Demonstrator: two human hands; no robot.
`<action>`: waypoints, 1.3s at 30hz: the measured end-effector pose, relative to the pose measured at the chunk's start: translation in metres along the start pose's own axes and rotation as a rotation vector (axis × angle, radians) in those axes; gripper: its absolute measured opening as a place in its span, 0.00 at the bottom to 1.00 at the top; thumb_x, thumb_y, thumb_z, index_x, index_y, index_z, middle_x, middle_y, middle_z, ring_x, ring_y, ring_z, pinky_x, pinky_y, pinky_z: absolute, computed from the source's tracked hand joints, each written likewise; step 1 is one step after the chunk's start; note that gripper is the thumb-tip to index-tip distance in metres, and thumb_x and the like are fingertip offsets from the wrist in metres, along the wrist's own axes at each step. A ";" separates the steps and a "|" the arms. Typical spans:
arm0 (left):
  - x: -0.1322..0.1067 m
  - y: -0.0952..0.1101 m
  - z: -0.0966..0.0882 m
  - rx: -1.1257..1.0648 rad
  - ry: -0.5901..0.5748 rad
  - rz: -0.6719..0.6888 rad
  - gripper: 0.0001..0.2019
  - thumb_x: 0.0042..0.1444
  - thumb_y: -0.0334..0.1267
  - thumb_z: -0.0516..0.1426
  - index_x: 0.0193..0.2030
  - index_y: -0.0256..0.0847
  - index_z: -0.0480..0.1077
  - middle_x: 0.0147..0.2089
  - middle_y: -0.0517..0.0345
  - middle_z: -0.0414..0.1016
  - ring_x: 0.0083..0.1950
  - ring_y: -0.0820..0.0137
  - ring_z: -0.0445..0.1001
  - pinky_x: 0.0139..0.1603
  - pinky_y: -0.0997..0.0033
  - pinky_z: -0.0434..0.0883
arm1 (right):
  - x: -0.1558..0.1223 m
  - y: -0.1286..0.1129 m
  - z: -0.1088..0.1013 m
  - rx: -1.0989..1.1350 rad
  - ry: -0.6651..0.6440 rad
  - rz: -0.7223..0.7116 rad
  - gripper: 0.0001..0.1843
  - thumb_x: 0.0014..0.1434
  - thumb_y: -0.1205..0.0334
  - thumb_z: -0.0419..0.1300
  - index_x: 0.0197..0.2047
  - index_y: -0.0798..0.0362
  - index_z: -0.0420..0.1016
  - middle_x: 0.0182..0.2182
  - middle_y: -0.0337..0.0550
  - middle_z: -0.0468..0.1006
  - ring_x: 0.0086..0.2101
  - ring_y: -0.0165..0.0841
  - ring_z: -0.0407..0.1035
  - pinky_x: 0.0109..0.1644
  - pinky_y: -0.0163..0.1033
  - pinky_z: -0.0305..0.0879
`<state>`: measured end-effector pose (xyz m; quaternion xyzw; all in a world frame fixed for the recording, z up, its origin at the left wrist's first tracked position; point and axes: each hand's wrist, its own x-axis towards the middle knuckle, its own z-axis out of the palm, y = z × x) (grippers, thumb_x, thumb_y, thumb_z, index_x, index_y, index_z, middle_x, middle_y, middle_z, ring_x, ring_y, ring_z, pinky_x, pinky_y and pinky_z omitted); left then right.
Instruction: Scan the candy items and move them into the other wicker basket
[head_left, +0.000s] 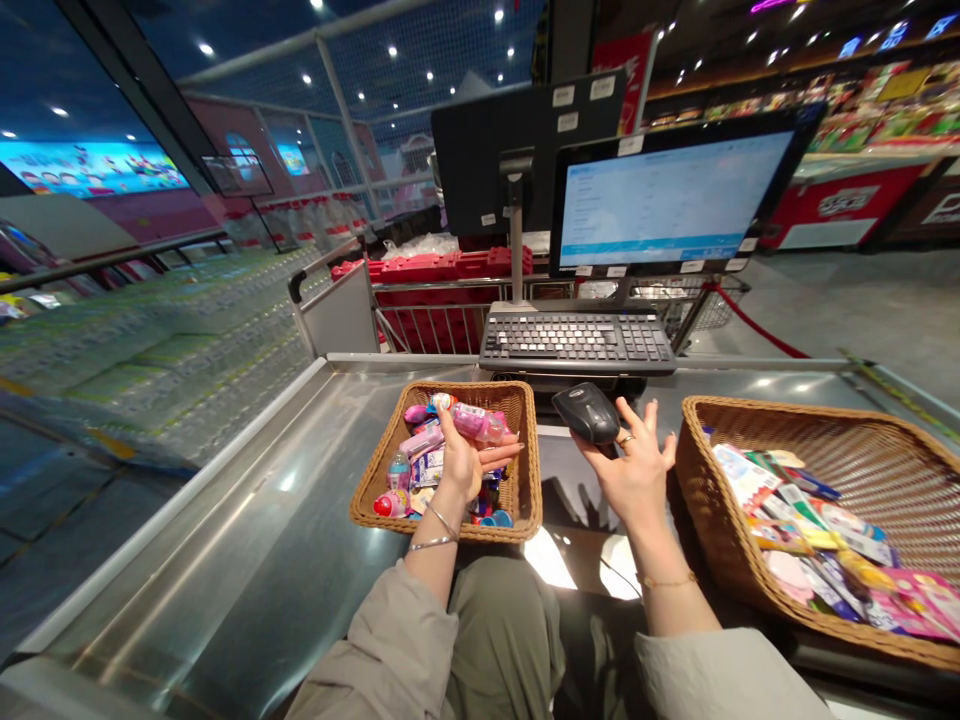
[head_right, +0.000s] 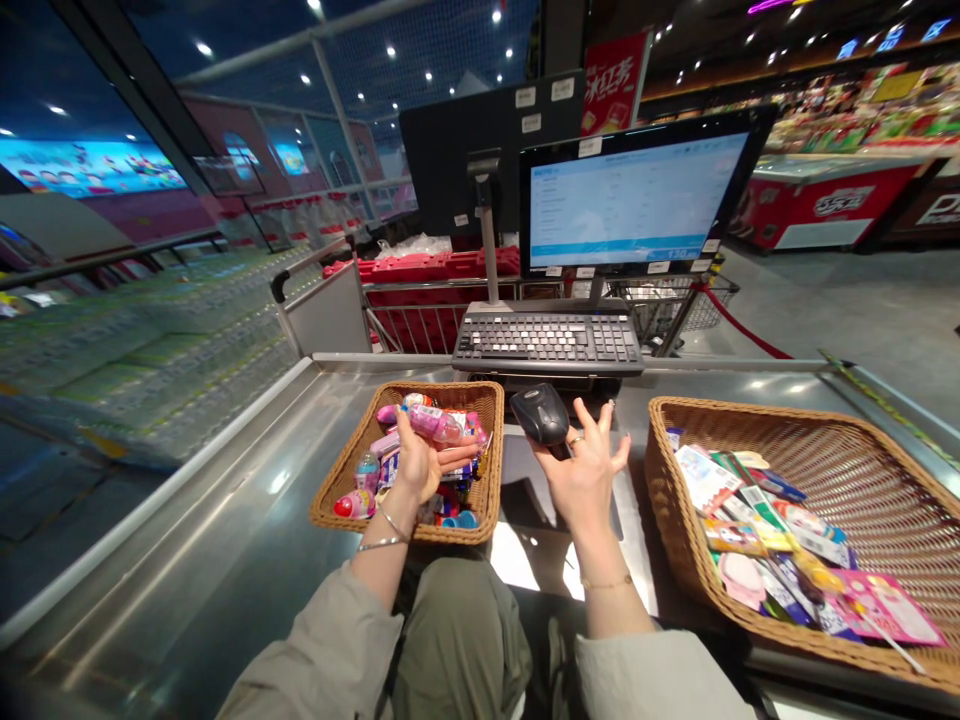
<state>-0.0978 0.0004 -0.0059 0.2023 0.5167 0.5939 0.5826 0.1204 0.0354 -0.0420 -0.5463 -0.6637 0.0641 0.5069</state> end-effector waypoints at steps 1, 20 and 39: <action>-0.001 0.001 0.001 -0.022 -0.006 -0.004 0.50 0.52 0.79 0.32 0.42 0.36 0.76 0.34 0.42 0.82 0.35 0.57 0.83 0.36 0.60 0.80 | 0.000 0.000 0.000 0.001 -0.001 0.000 0.18 0.58 0.44 0.61 0.32 0.51 0.77 0.62 0.52 0.71 0.70 0.55 0.48 0.66 0.76 0.36; 0.011 0.000 0.001 0.460 0.034 0.334 0.30 0.45 0.46 0.70 0.49 0.43 0.59 0.36 0.62 0.73 0.31 0.71 0.75 0.38 0.63 0.76 | 0.000 0.002 -0.002 -0.003 -0.004 0.000 0.17 0.59 0.45 0.60 0.36 0.51 0.78 0.63 0.52 0.70 0.70 0.54 0.47 0.66 0.75 0.35; 0.024 0.001 0.000 1.379 0.050 1.096 0.20 0.63 0.39 0.60 0.62 0.48 0.69 0.60 0.50 0.71 0.60 0.61 0.74 0.58 0.61 0.74 | 0.001 0.003 -0.002 0.013 0.030 -0.008 0.17 0.57 0.45 0.63 0.33 0.52 0.78 0.62 0.52 0.71 0.69 0.56 0.49 0.66 0.77 0.37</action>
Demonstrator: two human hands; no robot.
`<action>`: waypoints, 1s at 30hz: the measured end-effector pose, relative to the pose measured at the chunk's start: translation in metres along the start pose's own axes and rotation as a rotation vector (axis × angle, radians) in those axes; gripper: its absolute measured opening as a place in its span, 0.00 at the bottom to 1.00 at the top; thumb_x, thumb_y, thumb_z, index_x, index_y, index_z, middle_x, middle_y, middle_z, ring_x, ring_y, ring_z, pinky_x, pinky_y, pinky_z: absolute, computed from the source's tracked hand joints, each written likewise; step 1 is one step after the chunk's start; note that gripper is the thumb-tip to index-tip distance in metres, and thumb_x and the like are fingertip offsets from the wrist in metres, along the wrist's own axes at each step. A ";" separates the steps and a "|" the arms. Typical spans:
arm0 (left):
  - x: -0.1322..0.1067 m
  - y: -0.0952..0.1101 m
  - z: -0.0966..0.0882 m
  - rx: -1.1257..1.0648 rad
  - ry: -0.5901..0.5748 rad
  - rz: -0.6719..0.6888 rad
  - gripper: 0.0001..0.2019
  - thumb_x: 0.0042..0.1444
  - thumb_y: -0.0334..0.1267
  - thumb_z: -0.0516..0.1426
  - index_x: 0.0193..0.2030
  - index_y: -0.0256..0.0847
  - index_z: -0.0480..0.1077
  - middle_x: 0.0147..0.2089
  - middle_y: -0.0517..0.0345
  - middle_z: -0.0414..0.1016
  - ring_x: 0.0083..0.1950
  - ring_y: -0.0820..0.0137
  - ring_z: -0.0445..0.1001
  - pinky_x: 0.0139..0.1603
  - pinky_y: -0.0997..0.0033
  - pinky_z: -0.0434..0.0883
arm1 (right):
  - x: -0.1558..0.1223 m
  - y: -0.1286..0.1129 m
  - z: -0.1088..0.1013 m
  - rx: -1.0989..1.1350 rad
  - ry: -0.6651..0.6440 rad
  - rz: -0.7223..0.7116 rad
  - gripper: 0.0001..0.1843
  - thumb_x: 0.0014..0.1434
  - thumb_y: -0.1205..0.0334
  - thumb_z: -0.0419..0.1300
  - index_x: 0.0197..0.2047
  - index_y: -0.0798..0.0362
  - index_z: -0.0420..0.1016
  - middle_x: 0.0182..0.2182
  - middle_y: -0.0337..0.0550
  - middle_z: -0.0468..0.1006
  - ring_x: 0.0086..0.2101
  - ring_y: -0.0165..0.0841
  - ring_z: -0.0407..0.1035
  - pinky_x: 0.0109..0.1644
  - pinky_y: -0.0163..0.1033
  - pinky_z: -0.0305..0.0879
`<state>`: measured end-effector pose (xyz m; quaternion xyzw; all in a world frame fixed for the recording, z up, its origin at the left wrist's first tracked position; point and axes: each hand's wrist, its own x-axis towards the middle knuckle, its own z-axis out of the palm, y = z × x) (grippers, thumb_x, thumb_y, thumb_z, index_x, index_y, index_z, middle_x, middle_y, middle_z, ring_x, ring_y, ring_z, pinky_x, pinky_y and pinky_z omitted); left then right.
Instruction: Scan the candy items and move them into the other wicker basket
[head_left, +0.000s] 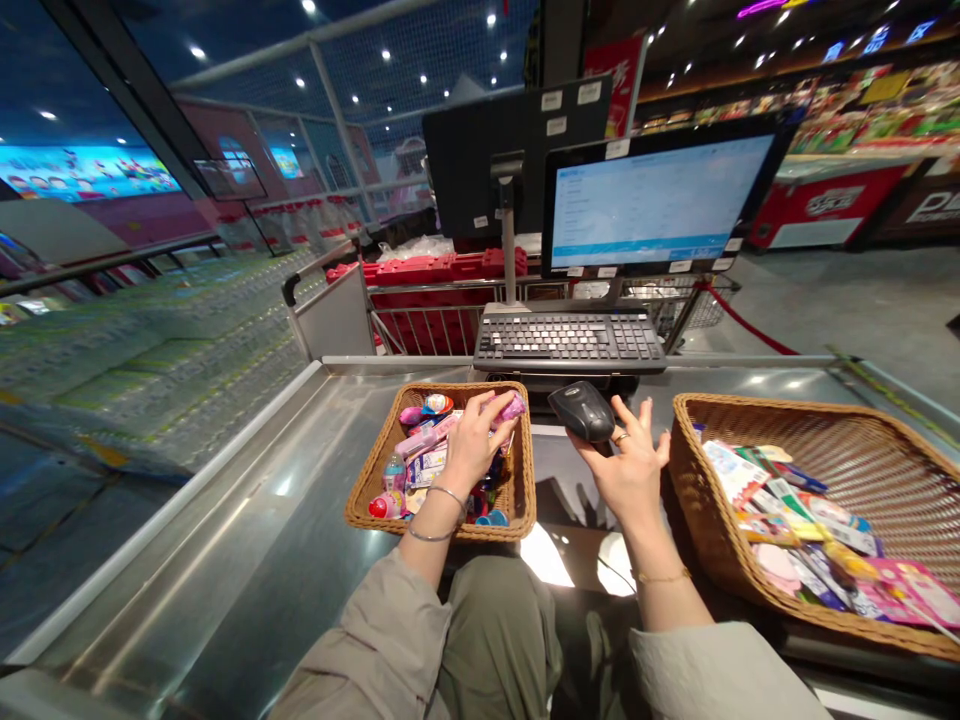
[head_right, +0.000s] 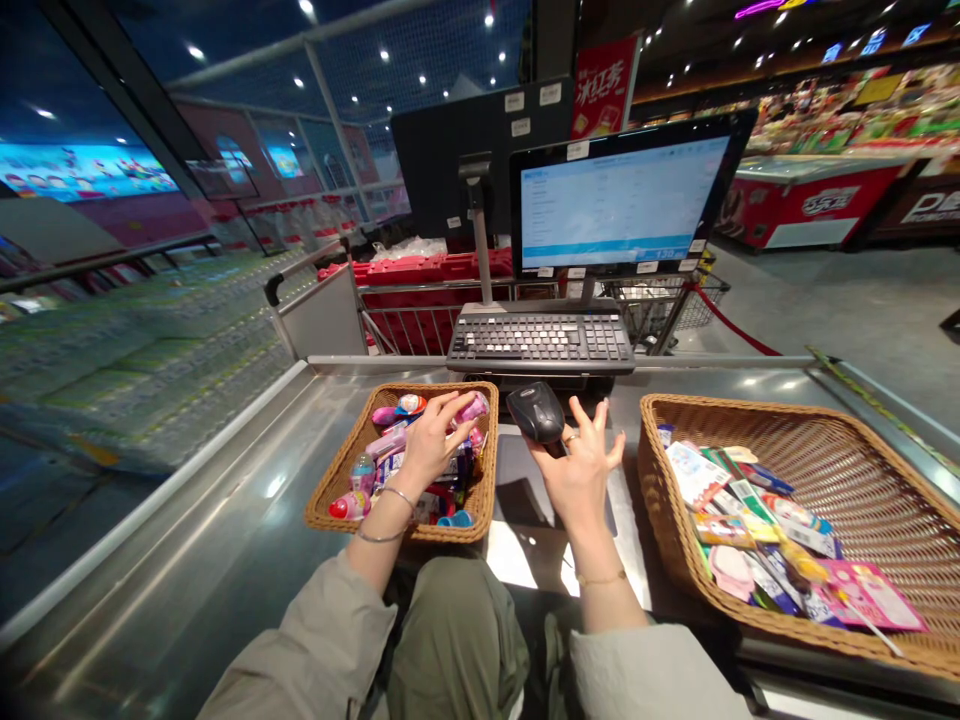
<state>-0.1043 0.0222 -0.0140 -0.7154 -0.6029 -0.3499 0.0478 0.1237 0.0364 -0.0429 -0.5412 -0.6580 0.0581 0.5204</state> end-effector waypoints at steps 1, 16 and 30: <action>0.000 0.000 0.000 -0.012 -0.006 -0.001 0.19 0.63 0.40 0.60 0.61 0.48 0.71 0.59 0.50 0.71 0.60 0.61 0.74 0.58 0.61 0.75 | 0.000 0.000 0.000 0.000 0.004 -0.002 0.17 0.58 0.45 0.62 0.33 0.52 0.78 0.62 0.53 0.72 0.69 0.56 0.49 0.66 0.77 0.37; 0.002 -0.003 0.010 -0.113 0.030 0.097 0.24 0.58 0.35 0.64 0.62 0.41 0.69 0.56 0.50 0.76 0.56 0.65 0.76 0.60 0.63 0.74 | 0.001 -0.001 -0.002 0.002 0.007 0.011 0.18 0.58 0.44 0.62 0.36 0.51 0.80 0.62 0.53 0.72 0.69 0.56 0.49 0.65 0.78 0.37; 0.010 0.001 0.008 0.201 0.072 0.211 0.21 0.59 0.47 0.62 0.57 0.42 0.73 0.58 0.46 0.74 0.61 0.54 0.68 0.62 0.48 0.68 | -0.006 -0.003 -0.013 -0.004 -0.033 -0.001 0.16 0.58 0.46 0.62 0.34 0.51 0.79 0.62 0.52 0.71 0.69 0.57 0.49 0.65 0.79 0.36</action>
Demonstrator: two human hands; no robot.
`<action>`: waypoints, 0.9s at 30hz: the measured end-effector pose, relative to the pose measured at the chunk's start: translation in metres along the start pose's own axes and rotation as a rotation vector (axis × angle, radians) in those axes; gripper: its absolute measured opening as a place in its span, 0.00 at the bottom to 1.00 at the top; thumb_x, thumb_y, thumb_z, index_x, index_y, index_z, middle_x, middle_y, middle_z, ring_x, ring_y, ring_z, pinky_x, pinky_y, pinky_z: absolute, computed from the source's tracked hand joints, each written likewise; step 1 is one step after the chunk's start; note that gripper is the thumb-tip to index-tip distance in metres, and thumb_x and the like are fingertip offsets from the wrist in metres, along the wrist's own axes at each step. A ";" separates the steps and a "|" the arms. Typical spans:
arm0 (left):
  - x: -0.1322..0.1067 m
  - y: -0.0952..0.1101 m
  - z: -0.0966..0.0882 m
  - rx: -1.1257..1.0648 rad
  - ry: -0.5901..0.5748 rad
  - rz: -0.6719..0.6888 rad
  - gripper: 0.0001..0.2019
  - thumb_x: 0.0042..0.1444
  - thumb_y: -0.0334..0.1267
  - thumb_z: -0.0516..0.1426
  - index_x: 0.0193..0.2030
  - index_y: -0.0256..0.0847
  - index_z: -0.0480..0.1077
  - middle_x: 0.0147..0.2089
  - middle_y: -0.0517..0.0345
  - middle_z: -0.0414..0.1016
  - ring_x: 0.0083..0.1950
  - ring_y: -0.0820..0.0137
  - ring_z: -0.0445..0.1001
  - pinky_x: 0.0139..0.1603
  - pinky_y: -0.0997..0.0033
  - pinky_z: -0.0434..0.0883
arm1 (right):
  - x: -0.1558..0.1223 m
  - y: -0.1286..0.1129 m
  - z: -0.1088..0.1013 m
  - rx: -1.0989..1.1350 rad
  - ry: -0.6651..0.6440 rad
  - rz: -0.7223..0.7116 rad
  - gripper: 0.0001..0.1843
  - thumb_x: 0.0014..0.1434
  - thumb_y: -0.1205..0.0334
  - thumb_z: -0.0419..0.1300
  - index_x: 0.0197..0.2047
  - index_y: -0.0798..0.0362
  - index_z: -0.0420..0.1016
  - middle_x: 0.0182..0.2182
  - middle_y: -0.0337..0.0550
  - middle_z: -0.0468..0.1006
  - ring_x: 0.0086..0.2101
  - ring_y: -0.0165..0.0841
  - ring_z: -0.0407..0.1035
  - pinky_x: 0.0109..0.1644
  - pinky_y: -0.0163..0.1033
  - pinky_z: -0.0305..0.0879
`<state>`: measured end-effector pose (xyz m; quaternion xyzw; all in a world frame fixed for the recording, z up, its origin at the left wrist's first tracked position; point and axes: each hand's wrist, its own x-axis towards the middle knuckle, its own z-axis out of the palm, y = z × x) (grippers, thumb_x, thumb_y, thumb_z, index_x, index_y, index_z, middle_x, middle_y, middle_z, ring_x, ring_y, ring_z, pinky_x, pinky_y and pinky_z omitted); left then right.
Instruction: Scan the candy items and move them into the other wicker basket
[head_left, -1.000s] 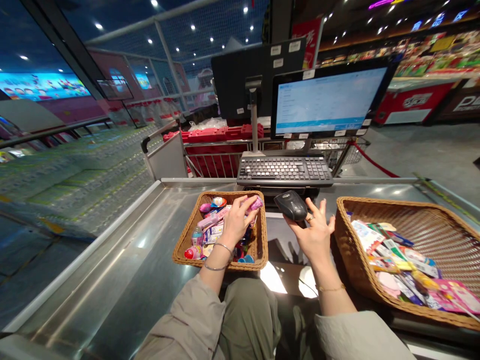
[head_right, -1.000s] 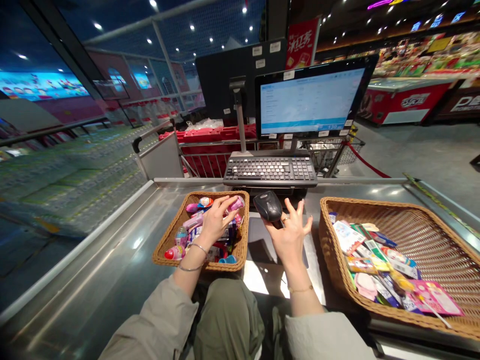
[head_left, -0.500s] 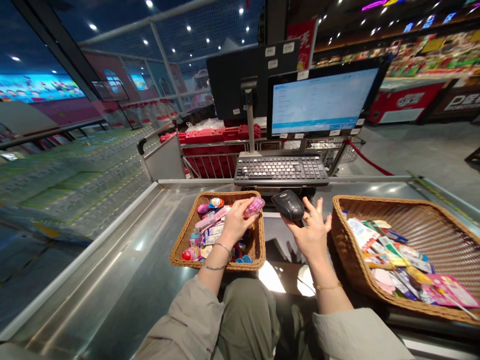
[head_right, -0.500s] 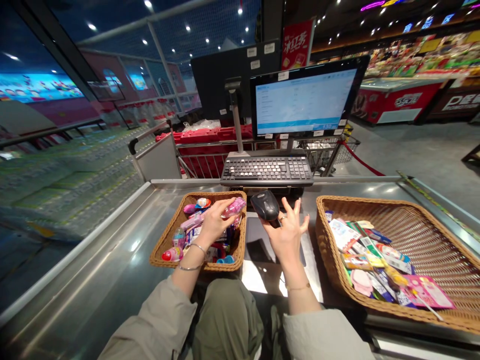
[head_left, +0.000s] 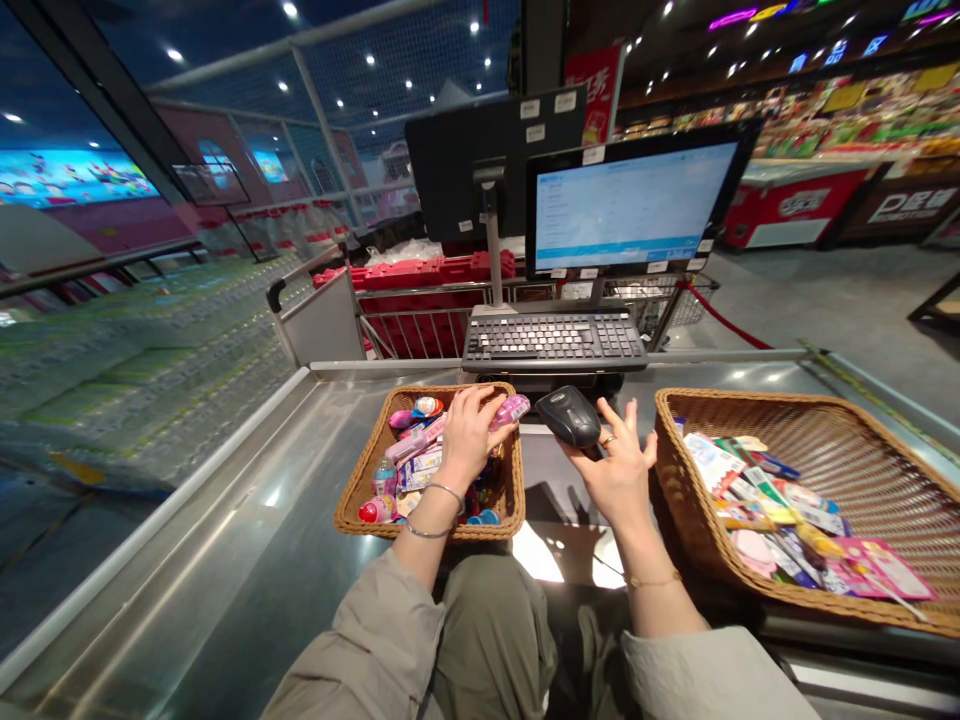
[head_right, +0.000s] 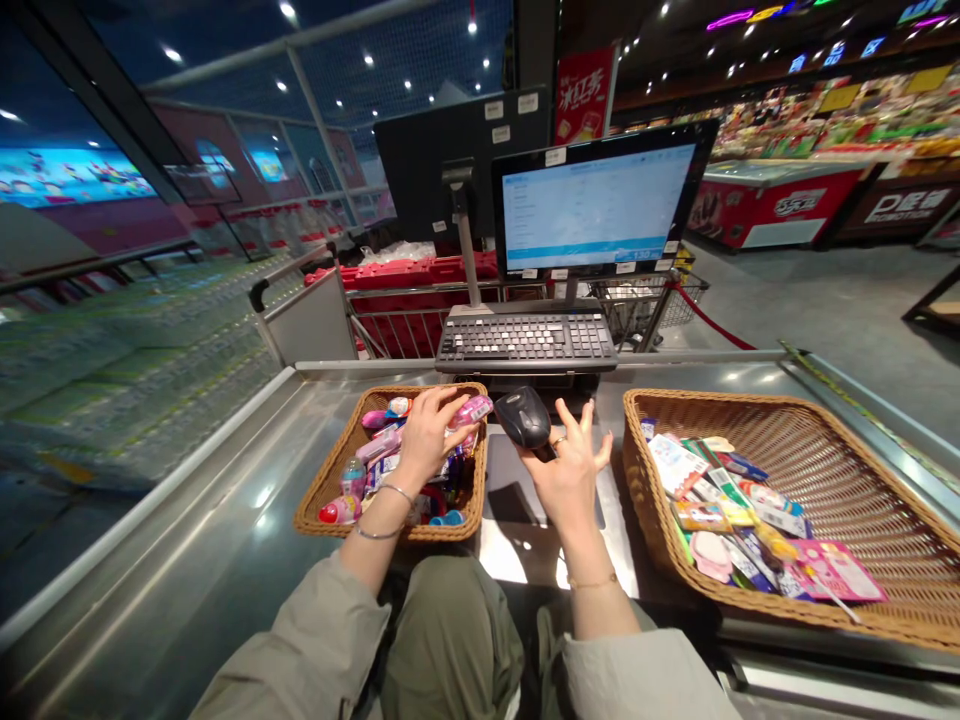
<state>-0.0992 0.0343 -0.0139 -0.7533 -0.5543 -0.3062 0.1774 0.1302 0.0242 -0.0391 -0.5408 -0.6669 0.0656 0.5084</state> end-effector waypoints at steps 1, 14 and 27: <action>0.000 0.001 0.000 -0.012 -0.001 -0.009 0.21 0.60 0.47 0.62 0.58 0.42 0.72 0.54 0.47 0.75 0.57 0.57 0.70 0.60 0.52 0.70 | -0.001 0.000 -0.001 -0.004 -0.005 -0.005 0.15 0.58 0.47 0.61 0.35 0.50 0.79 0.62 0.52 0.71 0.69 0.57 0.49 0.64 0.79 0.36; 0.000 0.019 -0.002 0.071 -0.022 -0.046 0.22 0.61 0.46 0.61 0.62 0.50 0.70 0.60 0.51 0.75 0.64 0.52 0.66 0.72 0.31 0.45 | -0.016 -0.005 -0.010 -0.123 0.008 -0.093 0.10 0.58 0.54 0.60 0.36 0.50 0.79 0.62 0.51 0.71 0.70 0.56 0.48 0.64 0.80 0.35; 0.000 0.024 -0.004 0.089 -0.014 -0.097 0.23 0.60 0.44 0.62 0.62 0.53 0.69 0.69 0.52 0.66 0.74 0.46 0.53 0.70 0.23 0.39 | -0.016 -0.005 -0.012 -0.108 -0.026 -0.116 0.09 0.58 0.54 0.62 0.35 0.50 0.78 0.63 0.50 0.71 0.70 0.56 0.47 0.65 0.79 0.33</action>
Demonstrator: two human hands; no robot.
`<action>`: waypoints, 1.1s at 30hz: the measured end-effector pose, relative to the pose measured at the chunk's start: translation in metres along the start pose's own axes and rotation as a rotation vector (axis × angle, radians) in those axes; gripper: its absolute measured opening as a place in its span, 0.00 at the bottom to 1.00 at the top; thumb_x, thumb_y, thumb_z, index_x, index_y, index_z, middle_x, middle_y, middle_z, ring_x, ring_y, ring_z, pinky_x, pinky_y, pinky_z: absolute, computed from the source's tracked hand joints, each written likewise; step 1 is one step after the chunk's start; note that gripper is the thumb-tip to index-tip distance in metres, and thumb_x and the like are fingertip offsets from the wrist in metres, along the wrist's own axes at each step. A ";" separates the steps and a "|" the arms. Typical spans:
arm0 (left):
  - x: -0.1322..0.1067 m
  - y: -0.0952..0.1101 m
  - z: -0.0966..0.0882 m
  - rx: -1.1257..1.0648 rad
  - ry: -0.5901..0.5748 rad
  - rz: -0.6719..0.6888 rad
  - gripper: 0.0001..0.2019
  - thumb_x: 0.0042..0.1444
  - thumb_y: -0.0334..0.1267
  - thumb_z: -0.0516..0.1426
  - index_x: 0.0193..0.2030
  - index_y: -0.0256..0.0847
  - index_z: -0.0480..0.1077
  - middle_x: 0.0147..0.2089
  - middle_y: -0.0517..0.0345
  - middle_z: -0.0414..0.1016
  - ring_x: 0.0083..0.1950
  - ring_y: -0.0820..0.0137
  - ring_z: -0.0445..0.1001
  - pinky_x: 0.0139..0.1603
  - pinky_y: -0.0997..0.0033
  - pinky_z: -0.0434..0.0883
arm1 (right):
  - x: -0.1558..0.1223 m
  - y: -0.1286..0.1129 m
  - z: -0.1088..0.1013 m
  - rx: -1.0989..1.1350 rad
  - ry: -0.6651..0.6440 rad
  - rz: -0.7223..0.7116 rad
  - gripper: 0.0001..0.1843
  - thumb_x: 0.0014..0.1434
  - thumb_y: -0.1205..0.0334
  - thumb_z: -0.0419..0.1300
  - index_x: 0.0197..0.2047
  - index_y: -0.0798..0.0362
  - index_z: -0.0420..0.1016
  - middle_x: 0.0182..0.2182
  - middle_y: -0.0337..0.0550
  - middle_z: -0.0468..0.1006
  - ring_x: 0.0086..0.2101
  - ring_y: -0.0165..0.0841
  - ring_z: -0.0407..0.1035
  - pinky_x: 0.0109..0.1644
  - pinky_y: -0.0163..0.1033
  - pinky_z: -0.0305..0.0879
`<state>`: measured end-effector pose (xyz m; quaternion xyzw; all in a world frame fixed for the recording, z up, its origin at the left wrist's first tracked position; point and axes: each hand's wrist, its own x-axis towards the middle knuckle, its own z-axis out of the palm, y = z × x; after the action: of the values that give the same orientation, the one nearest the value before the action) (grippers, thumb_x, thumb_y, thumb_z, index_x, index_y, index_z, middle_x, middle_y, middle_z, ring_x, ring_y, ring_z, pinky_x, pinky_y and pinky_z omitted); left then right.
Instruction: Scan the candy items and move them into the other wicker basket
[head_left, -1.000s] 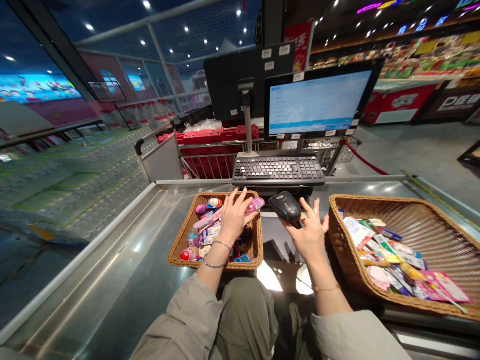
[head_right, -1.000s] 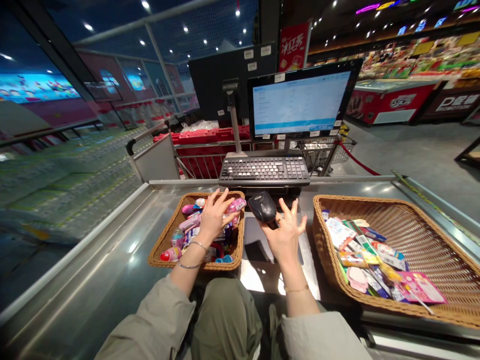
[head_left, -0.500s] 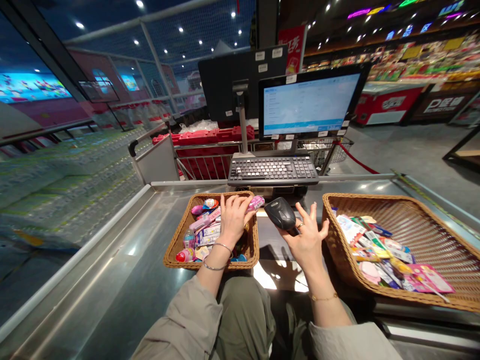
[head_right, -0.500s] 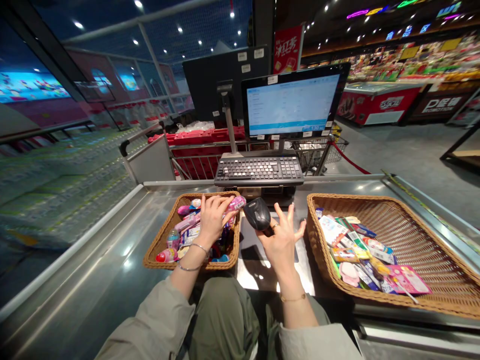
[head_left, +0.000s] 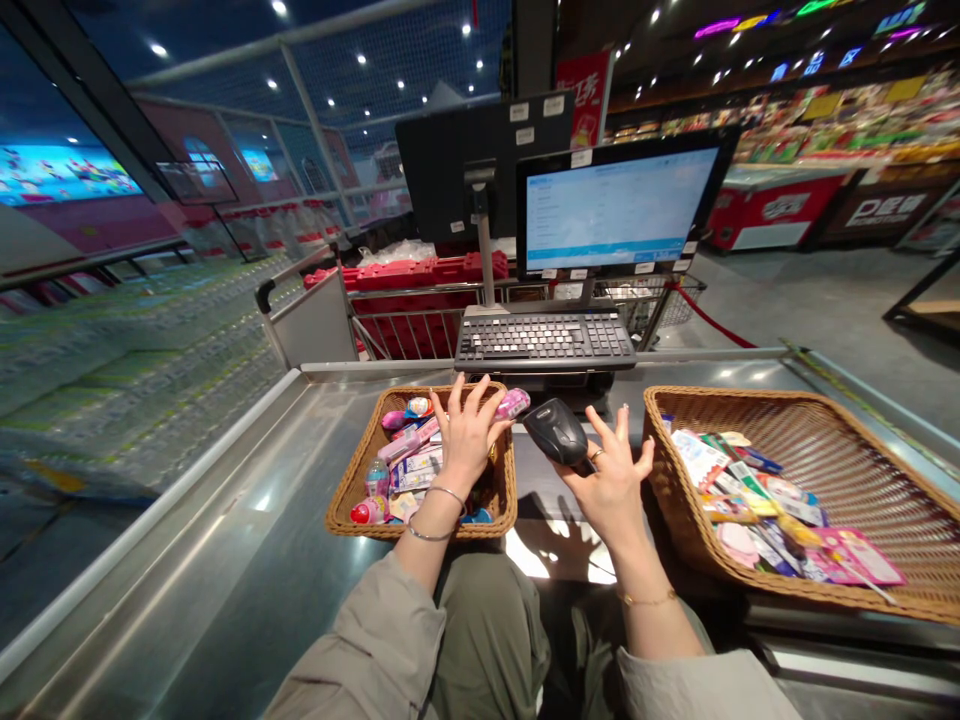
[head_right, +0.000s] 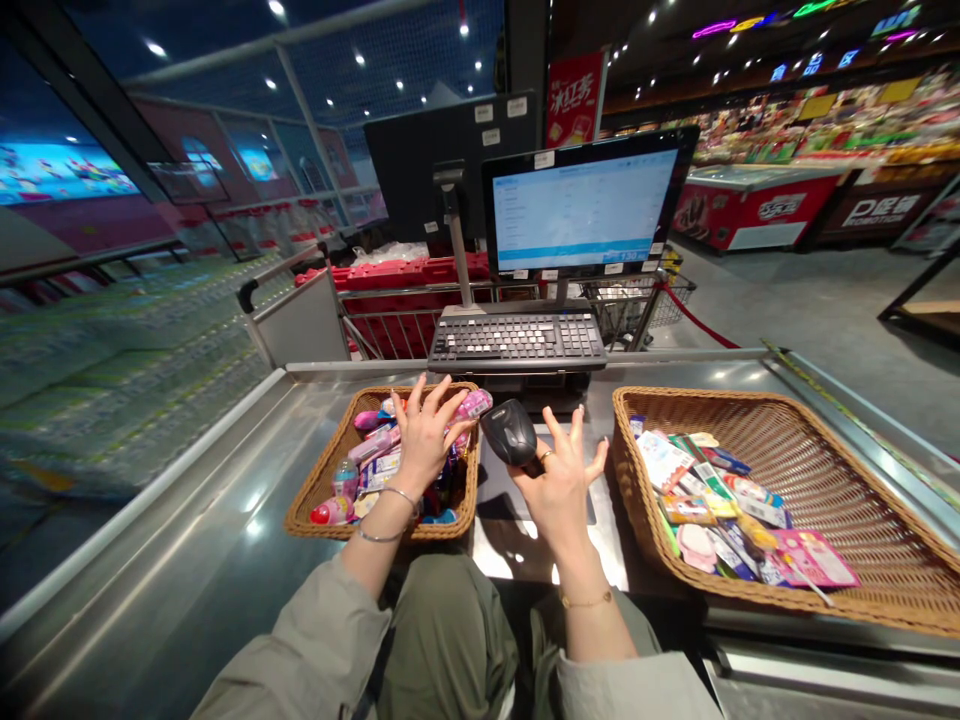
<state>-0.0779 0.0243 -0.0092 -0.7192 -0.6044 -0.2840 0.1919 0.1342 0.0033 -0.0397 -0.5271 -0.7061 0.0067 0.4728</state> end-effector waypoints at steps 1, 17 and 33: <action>0.000 0.000 0.000 0.002 0.001 -0.002 0.23 0.60 0.44 0.62 0.62 0.53 0.69 0.69 0.52 0.66 0.74 0.46 0.53 0.70 0.23 0.39 | 0.000 0.000 0.000 0.004 0.000 -0.003 0.09 0.58 0.54 0.62 0.35 0.50 0.78 0.63 0.50 0.71 0.70 0.56 0.47 0.65 0.79 0.33; 0.001 0.000 0.002 -0.025 0.007 -0.051 0.23 0.60 0.42 0.63 0.62 0.55 0.69 0.69 0.52 0.66 0.74 0.45 0.53 0.69 0.22 0.37 | 0.000 0.002 0.002 0.021 -0.026 -0.026 0.09 0.59 0.54 0.61 0.37 0.49 0.78 0.63 0.48 0.71 0.71 0.55 0.45 0.65 0.80 0.33; 0.002 0.001 0.002 -0.016 0.008 -0.058 0.23 0.61 0.43 0.61 0.63 0.56 0.69 0.69 0.53 0.66 0.74 0.45 0.52 0.70 0.23 0.36 | -0.001 0.002 0.000 0.023 -0.056 -0.037 0.09 0.59 0.57 0.60 0.40 0.49 0.79 0.63 0.49 0.71 0.71 0.55 0.43 0.65 0.79 0.33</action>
<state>-0.0768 0.0270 -0.0093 -0.7016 -0.6220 -0.2972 0.1804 0.1357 0.0035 -0.0415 -0.5080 -0.7287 0.0206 0.4588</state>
